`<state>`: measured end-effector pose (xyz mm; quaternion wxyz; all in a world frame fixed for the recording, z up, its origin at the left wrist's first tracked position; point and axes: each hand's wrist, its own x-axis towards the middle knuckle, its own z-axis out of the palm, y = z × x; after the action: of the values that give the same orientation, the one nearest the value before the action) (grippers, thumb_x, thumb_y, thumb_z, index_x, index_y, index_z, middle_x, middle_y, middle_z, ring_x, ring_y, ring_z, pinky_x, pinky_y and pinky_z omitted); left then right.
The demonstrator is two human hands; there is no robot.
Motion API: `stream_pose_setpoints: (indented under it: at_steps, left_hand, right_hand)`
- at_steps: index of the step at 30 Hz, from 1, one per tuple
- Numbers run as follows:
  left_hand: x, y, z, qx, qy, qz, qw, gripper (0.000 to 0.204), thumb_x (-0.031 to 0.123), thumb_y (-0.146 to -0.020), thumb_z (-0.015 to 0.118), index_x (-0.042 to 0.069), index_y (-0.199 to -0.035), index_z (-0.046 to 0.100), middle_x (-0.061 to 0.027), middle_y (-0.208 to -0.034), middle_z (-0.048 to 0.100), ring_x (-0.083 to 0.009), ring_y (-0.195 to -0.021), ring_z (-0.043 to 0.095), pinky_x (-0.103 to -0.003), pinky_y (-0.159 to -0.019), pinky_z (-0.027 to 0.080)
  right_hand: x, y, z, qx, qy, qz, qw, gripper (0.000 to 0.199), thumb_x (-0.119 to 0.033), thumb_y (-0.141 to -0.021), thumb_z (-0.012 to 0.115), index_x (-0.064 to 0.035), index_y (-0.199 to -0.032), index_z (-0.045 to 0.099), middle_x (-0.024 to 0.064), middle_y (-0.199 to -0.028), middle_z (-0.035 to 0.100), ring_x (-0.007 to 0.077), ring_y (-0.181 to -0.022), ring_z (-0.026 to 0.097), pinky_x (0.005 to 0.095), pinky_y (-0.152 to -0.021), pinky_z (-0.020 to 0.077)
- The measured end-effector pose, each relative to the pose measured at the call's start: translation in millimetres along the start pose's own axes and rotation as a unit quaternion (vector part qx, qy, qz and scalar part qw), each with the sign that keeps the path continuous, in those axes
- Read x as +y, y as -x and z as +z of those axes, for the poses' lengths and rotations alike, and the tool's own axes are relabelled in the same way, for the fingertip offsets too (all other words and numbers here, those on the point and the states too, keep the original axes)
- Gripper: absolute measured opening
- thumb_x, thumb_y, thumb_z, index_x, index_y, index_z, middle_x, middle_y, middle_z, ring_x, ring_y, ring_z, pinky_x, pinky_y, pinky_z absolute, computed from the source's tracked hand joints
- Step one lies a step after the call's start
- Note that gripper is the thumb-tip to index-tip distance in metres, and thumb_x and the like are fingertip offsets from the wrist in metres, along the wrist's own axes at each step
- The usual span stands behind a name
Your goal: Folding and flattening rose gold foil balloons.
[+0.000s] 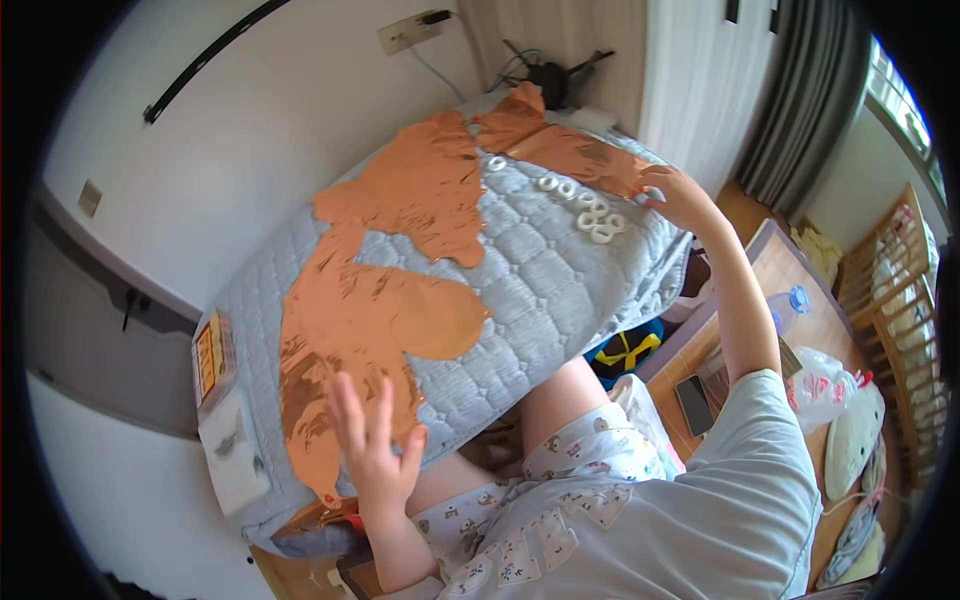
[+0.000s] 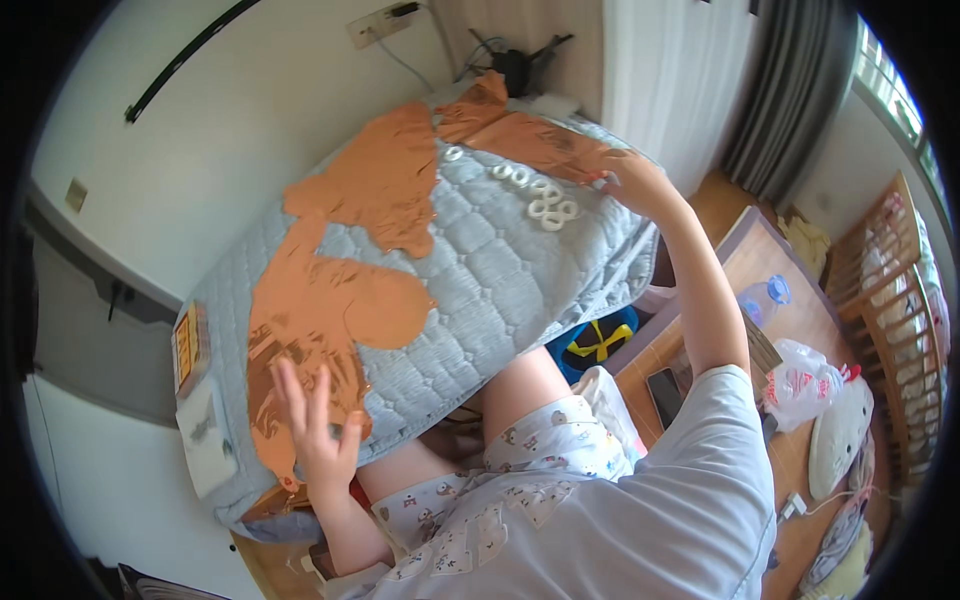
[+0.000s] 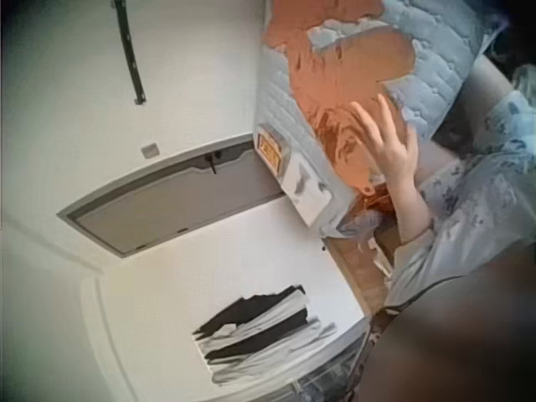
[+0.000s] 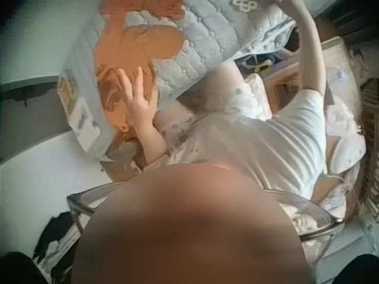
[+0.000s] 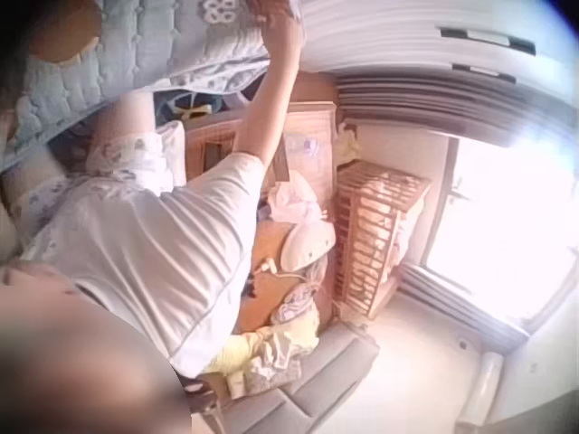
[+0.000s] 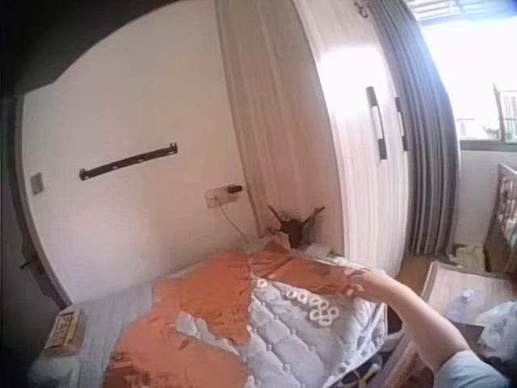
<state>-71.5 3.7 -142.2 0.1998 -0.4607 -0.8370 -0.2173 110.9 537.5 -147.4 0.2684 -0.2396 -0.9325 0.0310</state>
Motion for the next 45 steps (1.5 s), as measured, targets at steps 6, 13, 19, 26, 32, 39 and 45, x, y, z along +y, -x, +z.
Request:
stream_pose_setpoints:
  at_steps: [6, 13, 19, 26, 32, 39, 45]
  left_hand:
    - [52, -43, 39, -0.048, 0.075, 0.176, 0.98, 0.058, 0.049, -0.092, 0.07, 0.021, -0.143, 0.063, -0.022, -0.165, 0.031, -0.0453, -0.153, 0.027, -0.064, -0.119, 0.026]
    - [56, -59, 28, -0.047, 0.108, 0.192, 0.974, 0.054, 0.045, -0.091, 0.073, 0.02, -0.139, 0.066, -0.021, -0.164, 0.033, -0.0433, -0.152, 0.03, -0.065, -0.118, 0.027]
    - [39, -105, -13, 0.028, 0.097, 0.124, 0.987, 0.052, 0.022, -0.085, 0.079, 0.015, -0.135, 0.067, -0.0179, -0.164, 0.036, -0.0401, -0.151, 0.034, -0.064, -0.118, 0.027]
    - [8, -135, -53, 0.197, 0.183, 0.027, 0.963, 0.057, 0.002, -0.087, 0.072, 0.003, -0.142, 0.055, -0.018, -0.15, 0.051, -0.0323, -0.136, 0.053, -0.044, -0.113, 0.042]
    - [-23, -74, -58, 0.211, 0.137, -0.01, 0.968, 0.079, 0.008, -0.078, 0.084, 0.004, -0.148, 0.048, -0.0167, -0.143, 0.055, -0.0317, -0.129, 0.058, -0.042, -0.108, 0.047]
    - [-39, 35, -26, 0.031, 0.154, 0.073, 0.985, 0.049, 0.011, -0.074, 0.086, 0.005, -0.12, 0.07, -0.0133, -0.131, 0.064, -0.0309, -0.108, 0.067, -0.041, -0.091, 0.055]
    - [-42, 36, -20, 0.088, 0.297, -0.048, 0.95, 0.03, 0.01, -0.076, 0.085, 0.007, -0.102, 0.072, -0.0076, -0.104, 0.073, -0.0276, -0.093, 0.069, -0.038, -0.076, 0.053]
  right_hand:
    - [38, -10, 18, -0.031, -0.068, -0.061, 0.995, 0.015, -0.018, -0.093, 0.069, -0.0101, -0.105, 0.074, 0.0098, -0.108, 0.073, 0.0338, -0.101, 0.068, 0.0438, -0.09, 0.0534]
    - [36, -95, 3, 0.115, -0.152, 0.054, 0.98, 0.018, -0.02, -0.096, 0.065, -0.0058, -0.104, 0.072, 0.0169, -0.096, 0.073, 0.0362, -0.087, 0.069, 0.0419, -0.078, 0.0549]
    - [-101, -194, -106, 0.267, -0.179, -0.045, 0.946, 0.02, -0.023, -0.097, 0.064, -0.0062, -0.105, 0.071, 0.0148, -0.096, 0.073, 0.0361, -0.09, 0.068, 0.0417, -0.08, 0.0543]
    - [-257, -197, -140, 0.37, 0.037, -0.511, 0.775, 0.021, -0.022, -0.084, 0.068, -0.0127, -0.103, 0.068, 0.0034, -0.097, 0.067, 0.0242, -0.094, 0.068, 0.038, -0.084, 0.0548]
    - [-342, -76, -58, 0.234, -0.069, -0.766, 0.595, 0.019, -0.018, -0.083, 0.067, -0.0095, -0.099, 0.067, 0.0017, -0.093, 0.065, 0.0187, -0.091, 0.068, 0.0345, -0.08, 0.0563]
    - [-374, 30, -1, -0.052, -0.338, -0.65, 0.679, 0.011, -0.02, -0.083, 0.068, -0.01, -0.088, 0.065, 0.0044, -0.087, 0.068, 0.0221, -0.085, 0.068, 0.0374, -0.072, 0.0538]
    - [-385, 20, 1, -0.299, -0.434, -0.359, 0.771, 0.009, -0.009, -0.09, 0.072, -0.0065, -0.098, 0.075, 0.0108, -0.093, 0.074, 0.0291, -0.087, 0.072, 0.0372, -0.076, 0.0558]
